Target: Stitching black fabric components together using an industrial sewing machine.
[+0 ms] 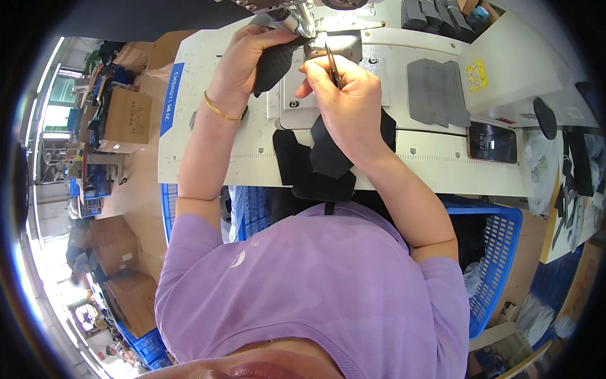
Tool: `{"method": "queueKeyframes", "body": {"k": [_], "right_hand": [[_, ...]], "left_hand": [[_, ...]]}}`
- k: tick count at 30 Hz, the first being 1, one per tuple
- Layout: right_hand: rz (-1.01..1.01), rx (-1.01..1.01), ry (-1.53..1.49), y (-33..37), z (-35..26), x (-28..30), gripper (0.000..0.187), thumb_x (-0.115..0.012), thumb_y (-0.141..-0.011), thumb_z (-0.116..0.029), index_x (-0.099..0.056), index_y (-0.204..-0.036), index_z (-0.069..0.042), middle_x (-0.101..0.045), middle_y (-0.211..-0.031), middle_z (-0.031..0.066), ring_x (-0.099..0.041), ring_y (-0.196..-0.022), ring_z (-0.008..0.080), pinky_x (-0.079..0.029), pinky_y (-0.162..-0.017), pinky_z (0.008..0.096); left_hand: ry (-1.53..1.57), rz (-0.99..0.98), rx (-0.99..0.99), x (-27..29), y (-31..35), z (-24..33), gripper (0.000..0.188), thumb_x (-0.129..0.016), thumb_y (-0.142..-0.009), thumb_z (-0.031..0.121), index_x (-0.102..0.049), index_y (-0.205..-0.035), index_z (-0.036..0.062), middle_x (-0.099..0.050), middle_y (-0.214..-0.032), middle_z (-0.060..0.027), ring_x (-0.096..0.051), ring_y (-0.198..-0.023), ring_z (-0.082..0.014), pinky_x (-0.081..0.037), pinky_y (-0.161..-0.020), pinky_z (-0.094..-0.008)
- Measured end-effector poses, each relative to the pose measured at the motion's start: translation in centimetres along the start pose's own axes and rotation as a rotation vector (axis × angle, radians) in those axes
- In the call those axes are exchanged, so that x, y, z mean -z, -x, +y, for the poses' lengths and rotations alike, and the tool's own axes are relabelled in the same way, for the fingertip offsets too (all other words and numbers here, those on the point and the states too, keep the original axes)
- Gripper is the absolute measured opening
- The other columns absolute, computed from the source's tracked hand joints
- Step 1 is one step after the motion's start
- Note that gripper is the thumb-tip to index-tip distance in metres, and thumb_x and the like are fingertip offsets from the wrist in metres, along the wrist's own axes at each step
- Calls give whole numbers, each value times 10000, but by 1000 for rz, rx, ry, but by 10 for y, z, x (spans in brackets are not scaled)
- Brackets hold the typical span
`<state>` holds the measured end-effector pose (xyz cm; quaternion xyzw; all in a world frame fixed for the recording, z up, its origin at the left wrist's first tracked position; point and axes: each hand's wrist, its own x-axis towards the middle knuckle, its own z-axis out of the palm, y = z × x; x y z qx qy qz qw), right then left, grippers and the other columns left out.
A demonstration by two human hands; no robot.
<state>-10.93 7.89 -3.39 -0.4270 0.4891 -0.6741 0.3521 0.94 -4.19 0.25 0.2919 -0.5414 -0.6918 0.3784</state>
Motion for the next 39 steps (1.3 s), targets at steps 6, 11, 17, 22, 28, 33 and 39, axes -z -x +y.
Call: {"method": "queueKeyframes", "body": {"k": [6,11,17,22,28,33,39], "right_hand": [[-24,1,19,0,5,1,141,-608,-906,-118,-701,-871,-17,-667,-647,-10,-428,-534,-14,-335,-482,199],[-80,8,13,0,9,1,151,-611,-953,-117,-688,-948,12,-664,-692,56,-437,-463,10,-298,-404,177],[-70,-13,43,3,7,1,141,-613,-917,-124,-694,-859,-25,-673,-652,-8,-429,-509,-10,-344,-473,203],[-94,-52,50,7,7,2,140,-611,-917,-120,-691,-857,-23,-671,-660,-7,-449,-533,-6,-356,-490,201],[-115,-69,26,14,11,2,142,-611,-915,-116,-683,-851,-11,-659,-657,0,-462,-564,2,-361,-512,201],[-151,-124,70,17,12,4,143,-611,-913,-117,-679,-856,-4,-643,-640,-1,-479,-569,12,-380,-526,205],[-207,-61,109,24,20,6,184,-589,-919,-156,-663,-951,9,-671,-776,49,-509,-620,56,-410,-568,228]], "left_hand": [[12,1,-27,7,-8,-5,138,-712,-793,3,-704,-921,-48,-707,-853,-121,-683,-691,-163,-559,-623,-259],[8,-23,1,10,-9,-4,140,-708,-787,-6,-704,-920,-46,-707,-850,-132,-693,-688,-178,-571,-622,-272],[17,-2,-10,7,-9,-3,140,-694,-789,-13,-703,-922,-53,-709,-852,-144,-698,-679,-196,-583,-626,-286],[8,9,-34,9,-12,-6,132,-681,-790,-25,-700,-914,-63,-708,-851,-151,-699,-680,-202,-584,-625,-290],[-15,8,-6,16,-21,-16,142,-672,-786,-30,-701,-919,-68,-706,-849,-159,-703,-684,-212,-583,-620,-292],[-33,7,-16,13,-16,-15,146,-684,-796,-7,-699,-930,-64,-707,-870,-143,-696,-715,-193,-579,-661,-278],[0,20,-9,11,-4,-2,217,-707,-846,71,-679,-1018,-59,-699,-946,-130,-686,-799,-169,-560,-695,-263]]}}
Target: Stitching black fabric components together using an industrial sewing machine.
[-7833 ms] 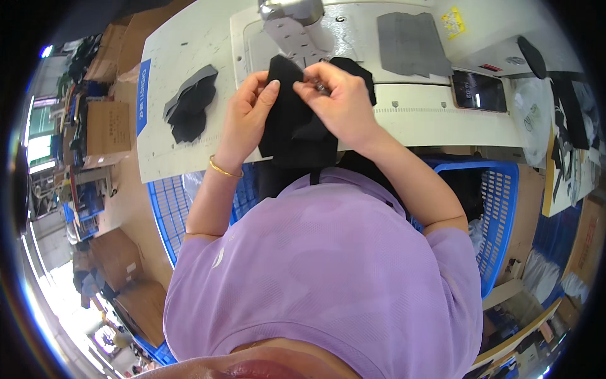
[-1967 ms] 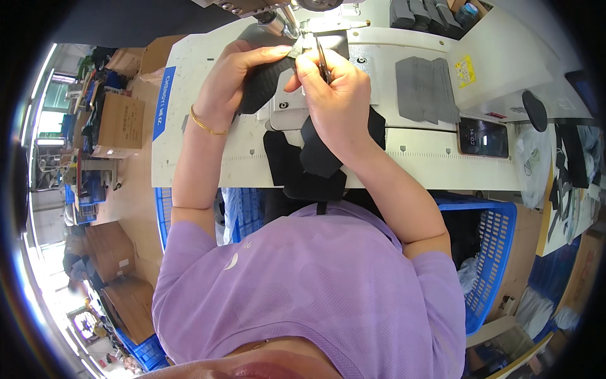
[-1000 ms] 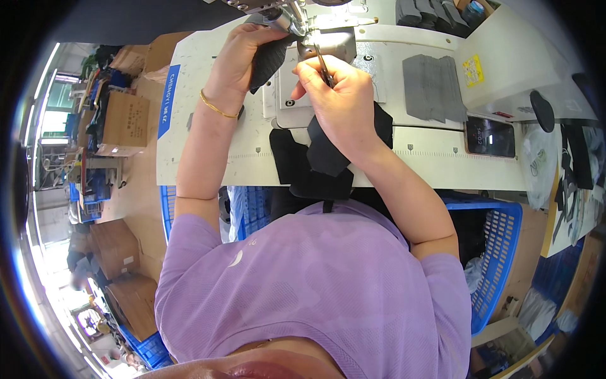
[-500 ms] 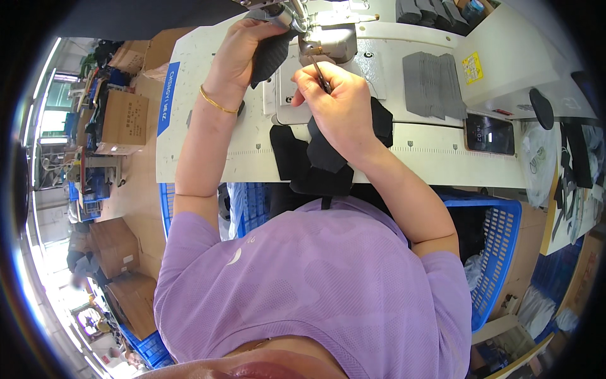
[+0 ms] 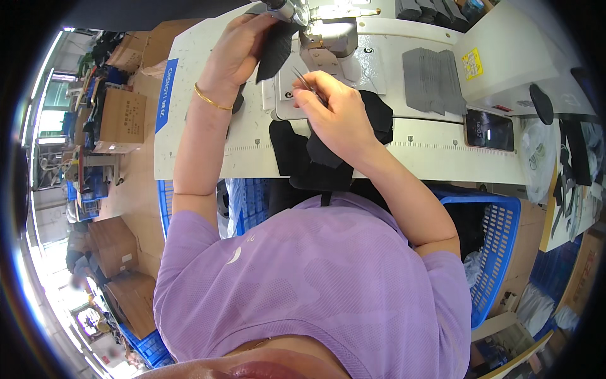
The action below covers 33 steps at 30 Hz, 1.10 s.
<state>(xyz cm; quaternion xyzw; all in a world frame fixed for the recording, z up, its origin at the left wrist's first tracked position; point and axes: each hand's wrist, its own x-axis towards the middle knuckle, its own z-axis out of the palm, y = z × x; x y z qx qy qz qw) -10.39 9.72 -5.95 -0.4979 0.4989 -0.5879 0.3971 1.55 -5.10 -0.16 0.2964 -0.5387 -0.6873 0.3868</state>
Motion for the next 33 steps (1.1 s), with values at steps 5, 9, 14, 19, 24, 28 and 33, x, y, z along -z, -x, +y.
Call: {"method": "queueKeyframes", "body": {"k": [5,9,14,19,24,28,33], "right_hand": [[-103,-124,29,9,8,25,373,-411,-984,-268,-641,-1014,24,-656,-799,65,-486,-637,100,-419,-618,265],[-158,-161,37,10,7,28,401,-375,-991,-270,-646,-1008,24,-650,-794,63,-475,-638,112,-421,-627,273],[-86,-39,312,21,-12,37,292,-486,-966,-195,-638,-1013,50,-626,-810,89,-531,-660,140,-437,-622,286],[40,409,791,25,-13,20,268,-709,-858,-194,-627,-1024,-1,-548,-851,83,-612,-742,256,-500,-648,356],[95,471,954,15,-7,2,220,-706,-854,-205,-619,-937,-21,-523,-826,70,-602,-740,234,-510,-635,345],[81,532,933,8,-5,-8,194,-693,-856,-209,-595,-834,-43,-511,-796,58,-600,-735,228,-509,-619,350],[64,533,969,9,5,-10,173,-682,-865,-211,-611,-811,-62,-518,-765,54,-606,-712,237,-509,-618,349]], "left_hand": [[-76,45,14,6,-2,-5,212,-673,-877,72,-655,-1044,-59,-686,-975,-114,-665,-829,-162,-529,-725,-256],[-57,95,7,11,-4,-11,140,-618,-856,-49,-710,-959,-67,-708,-812,-92,-654,-646,-135,-506,-579,-243],[-123,352,-288,13,45,-20,211,-724,-847,69,-676,-983,-85,-698,-902,-80,-633,-778,-106,-497,-711,-229],[-577,452,-445,13,94,-41,215,-750,-847,111,-680,-867,-91,-696,-785,-70,-570,-703,-75,-463,-652,-229],[-570,435,-512,7,106,-55,220,-765,-837,135,-686,-899,-61,-707,-807,-100,-598,-709,-98,-484,-668,-249],[-472,421,-467,2,112,-58,216,-752,-848,128,-683,-929,-60,-719,-859,-119,-630,-749,-109,-503,-695,-259],[-820,576,-396,33,120,-52,282,-783,-810,186,-702,-842,-82,-713,-750,-82,-610,-654,-106,-481,-616,-271]]}}
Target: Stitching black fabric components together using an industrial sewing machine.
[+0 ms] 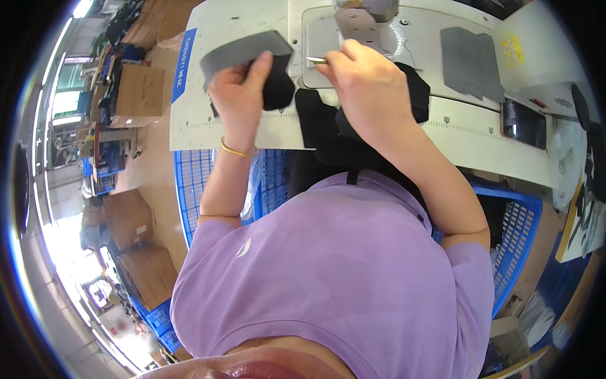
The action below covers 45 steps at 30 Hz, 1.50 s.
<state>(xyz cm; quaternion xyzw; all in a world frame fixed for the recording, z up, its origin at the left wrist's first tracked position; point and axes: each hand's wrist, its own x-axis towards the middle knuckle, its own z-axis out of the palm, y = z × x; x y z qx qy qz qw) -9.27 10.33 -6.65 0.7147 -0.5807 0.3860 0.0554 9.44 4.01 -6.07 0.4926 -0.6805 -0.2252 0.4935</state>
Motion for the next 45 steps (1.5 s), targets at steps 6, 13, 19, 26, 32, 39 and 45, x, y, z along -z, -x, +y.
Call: {"method": "queueKeyframes", "body": {"k": [6,13,19,26,32,39,45], "right_hand": [[-129,-168,-157,25,20,4,232,-703,-869,-186,-662,-991,7,-577,-822,83,-608,-700,257,-489,-633,347],[-127,-353,-332,47,40,16,259,-717,-867,-175,-645,-1014,26,-576,-824,73,-566,-661,182,-469,-632,299],[-3,-647,-572,56,46,5,227,-744,-821,-128,-645,-987,-10,-580,-832,60,-552,-694,168,-466,-648,276],[-176,-442,-386,61,50,-6,220,-681,-810,-42,-647,-1025,-7,-610,-979,95,-638,-870,246,-501,-738,332],[-127,-396,-315,64,56,-12,241,-652,-801,-28,-648,-1042,-14,-615,-1002,92,-643,-875,276,-509,-770,350],[82,-106,-297,73,42,0,366,-717,-690,25,-671,-1046,-48,-600,-925,72,-627,-692,211,-511,-585,275],[-61,304,-218,73,23,3,406,-780,-627,-124,-687,-1016,-54,-619,-953,27,-587,-704,176,-486,-548,277]], "left_hand": [[-129,-37,382,53,-45,-82,271,-743,-819,169,-708,-925,-78,-724,-852,-124,-659,-754,-168,-509,-705,-302],[-976,100,-359,44,-2,-63,319,-761,-797,190,-697,-1020,-29,-689,-972,-154,-647,-870,-277,-501,-777,-362],[-331,-319,-363,-31,55,-18,451,-816,-732,245,-624,-1052,-9,-586,-1017,-136,-564,-966,-313,-451,-829,-391],[-277,-383,-198,-71,65,-21,414,-850,-682,242,-601,-933,28,-565,-1006,-105,-540,-911,-297,-391,-870,-390],[99,-318,99,-79,64,-34,289,-834,-717,84,-600,-884,59,-624,-820,-79,-590,-799,-231,-481,-759,-361],[646,-150,359,-81,53,-34,228,-761,-842,66,-580,-973,19,-651,-889,-55,-606,-767,-100,-521,-695,-241],[548,-253,316,-78,49,-26,223,-725,-882,92,-577,-1014,-11,-679,-886,-58,-627,-749,-104,-529,-665,-253]]}}
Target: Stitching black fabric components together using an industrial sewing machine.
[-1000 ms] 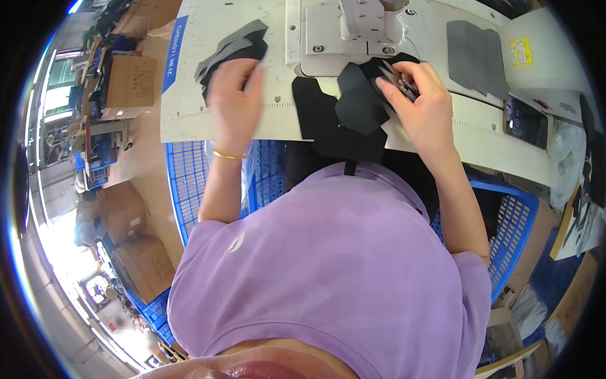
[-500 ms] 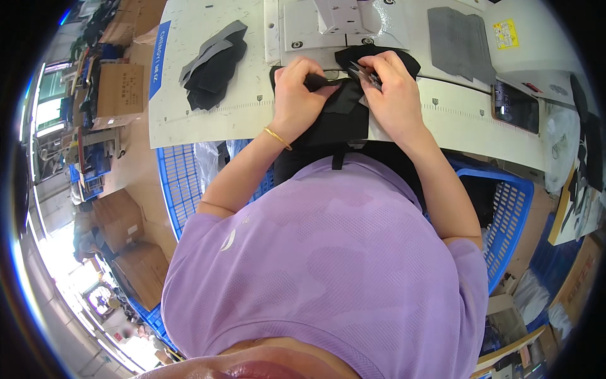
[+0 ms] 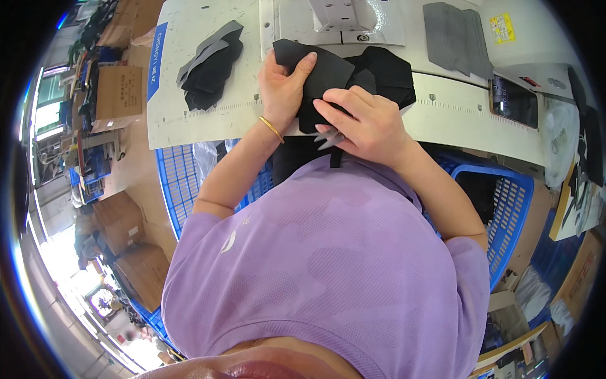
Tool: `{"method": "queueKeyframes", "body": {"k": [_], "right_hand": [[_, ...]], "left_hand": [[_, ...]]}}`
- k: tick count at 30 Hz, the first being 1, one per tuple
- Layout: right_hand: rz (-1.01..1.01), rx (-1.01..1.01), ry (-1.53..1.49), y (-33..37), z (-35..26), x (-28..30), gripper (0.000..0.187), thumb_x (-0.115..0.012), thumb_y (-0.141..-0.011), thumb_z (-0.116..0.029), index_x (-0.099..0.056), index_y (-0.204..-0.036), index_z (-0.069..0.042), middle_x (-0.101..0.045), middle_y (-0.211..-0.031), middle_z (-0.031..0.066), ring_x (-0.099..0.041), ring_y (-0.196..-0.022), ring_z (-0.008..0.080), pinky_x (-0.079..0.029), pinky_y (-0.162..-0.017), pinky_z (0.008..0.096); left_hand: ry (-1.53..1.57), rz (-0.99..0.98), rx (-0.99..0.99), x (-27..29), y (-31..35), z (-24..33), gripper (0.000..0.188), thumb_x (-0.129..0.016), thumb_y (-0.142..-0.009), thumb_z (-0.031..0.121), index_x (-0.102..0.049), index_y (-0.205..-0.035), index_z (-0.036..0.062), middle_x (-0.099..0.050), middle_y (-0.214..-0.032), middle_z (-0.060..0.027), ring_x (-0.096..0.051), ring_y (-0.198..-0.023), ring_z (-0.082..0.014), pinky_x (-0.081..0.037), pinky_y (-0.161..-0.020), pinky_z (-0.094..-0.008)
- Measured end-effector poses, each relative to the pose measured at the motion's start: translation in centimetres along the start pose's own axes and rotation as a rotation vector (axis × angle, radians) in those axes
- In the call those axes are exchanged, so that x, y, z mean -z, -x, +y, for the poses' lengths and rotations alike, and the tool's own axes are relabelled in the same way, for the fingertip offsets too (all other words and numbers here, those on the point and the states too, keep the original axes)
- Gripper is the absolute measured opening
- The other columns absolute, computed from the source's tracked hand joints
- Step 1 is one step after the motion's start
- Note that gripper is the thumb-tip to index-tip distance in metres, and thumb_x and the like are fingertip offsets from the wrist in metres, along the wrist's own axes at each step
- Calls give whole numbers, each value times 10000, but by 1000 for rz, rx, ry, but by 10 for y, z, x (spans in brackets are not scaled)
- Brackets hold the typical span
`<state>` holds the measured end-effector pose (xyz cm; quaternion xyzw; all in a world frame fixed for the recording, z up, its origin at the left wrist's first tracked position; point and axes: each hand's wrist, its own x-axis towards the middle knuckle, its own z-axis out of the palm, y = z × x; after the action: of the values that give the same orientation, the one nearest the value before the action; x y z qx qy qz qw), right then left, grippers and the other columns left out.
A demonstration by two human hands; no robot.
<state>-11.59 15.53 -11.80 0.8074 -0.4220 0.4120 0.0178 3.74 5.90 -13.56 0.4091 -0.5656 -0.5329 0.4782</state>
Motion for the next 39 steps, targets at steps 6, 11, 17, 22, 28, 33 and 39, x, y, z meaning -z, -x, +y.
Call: {"method": "queueKeyframes", "body": {"k": [6,11,17,22,28,33,39], "right_hand": [[-261,-94,36,10,12,-6,485,-795,-596,-142,-665,-1054,-50,-608,-1001,12,-593,-848,183,-536,-646,298],[-144,-46,-22,17,16,-13,392,-734,-629,-60,-670,-1015,-47,-626,-1010,14,-590,-806,173,-518,-600,280],[-254,168,47,-7,-4,-14,340,-599,-790,-91,-669,-1119,-39,-588,-1191,30,-577,-791,114,-480,-563,225],[-164,49,75,5,-1,-29,331,-621,-767,-72,-669,-1091,-25,-602,-1078,34,-595,-825,143,-518,-576,237],[-172,-55,41,4,3,-29,229,-643,-734,-52,-669,-953,10,-593,-994,51,-597,-890,174,-558,-587,260],[-45,-100,-107,-5,3,-9,316,-704,-736,-29,-669,-1049,-12,-639,-1048,67,-631,-786,172,-525,-572,247],[240,-800,-849,-51,-17,17,217,-655,-916,-106,-635,-1074,41,-650,-831,39,-586,-694,66,-465,-579,213]], "left_hand": [[363,-30,114,5,-6,0,182,-682,-923,127,-587,-1027,12,-679,-945,-61,-639,-816,-118,-531,-736,-261],[444,-17,129,15,-16,-10,193,-663,-942,154,-594,-1065,22,-677,-990,-60,-643,-850,-122,-537,-744,-269],[422,-39,172,7,-9,-2,217,-679,-926,119,-568,-1087,24,-673,-988,-65,-640,-858,-127,-540,-769,-277],[563,-84,98,10,-14,-12,196,-646,-942,91,-553,-1099,20,-668,-1008,-72,-638,-895,-140,-529,-817,-290],[826,-58,197,22,-24,-2,155,-629,-944,60,-561,-1077,19,-659,-1020,-60,-636,-937,-142,-523,-861,-324],[104,221,-174,28,-27,39,205,-704,-797,-70,-607,-945,34,-661,-1003,-58,-641,-866,-183,-536,-713,-275],[-827,33,-1169,13,-11,51,269,-658,-655,-68,-641,-906,26,-652,-982,-104,-606,-806,-260,-490,-669,-342]]}}
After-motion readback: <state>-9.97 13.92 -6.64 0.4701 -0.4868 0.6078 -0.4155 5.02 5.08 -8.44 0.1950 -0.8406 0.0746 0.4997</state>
